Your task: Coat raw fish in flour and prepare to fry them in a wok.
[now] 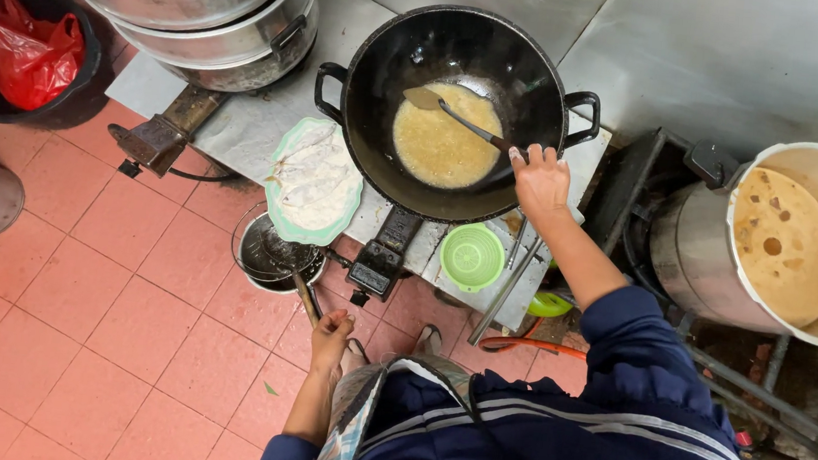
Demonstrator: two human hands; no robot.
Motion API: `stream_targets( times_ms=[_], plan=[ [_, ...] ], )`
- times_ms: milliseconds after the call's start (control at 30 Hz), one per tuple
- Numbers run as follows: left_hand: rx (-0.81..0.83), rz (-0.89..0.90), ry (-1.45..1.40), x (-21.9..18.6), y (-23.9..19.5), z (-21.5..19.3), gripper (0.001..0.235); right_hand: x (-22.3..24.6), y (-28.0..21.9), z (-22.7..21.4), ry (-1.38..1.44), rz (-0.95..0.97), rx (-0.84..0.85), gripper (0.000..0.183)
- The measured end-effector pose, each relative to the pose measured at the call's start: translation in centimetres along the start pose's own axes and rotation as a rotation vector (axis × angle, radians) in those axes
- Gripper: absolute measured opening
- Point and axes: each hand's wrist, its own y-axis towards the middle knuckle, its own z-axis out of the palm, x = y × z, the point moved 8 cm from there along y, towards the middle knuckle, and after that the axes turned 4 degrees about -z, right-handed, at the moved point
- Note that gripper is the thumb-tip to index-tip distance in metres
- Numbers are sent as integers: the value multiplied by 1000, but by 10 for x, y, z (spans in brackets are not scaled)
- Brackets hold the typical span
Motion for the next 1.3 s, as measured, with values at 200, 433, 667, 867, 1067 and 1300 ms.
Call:
stream_targets(
  times_ms=[200,433,667,867,1067,1300],
  plan=[
    [10,-6,-5,0,1,-3,35,-13,1,1,-83,53,-9,7],
    [7,-2,-19,-1,-2,-5,35,-23,-15,6,-96,88,5,6],
    [13,-3,15,-3,-1,-4,36,-57,-18,-44,-208,214,-28,23],
    [28,-8,30,-1,2,4,36,-55,9,-156,-21,498,-44,13],
    [148,-85,-12,-8,3,15,27,-35,-116,-43,83,491,340,42],
    [157,-84,-48,8,5,32,25,-45,-120,0,2,706,303,60]
  ],
)
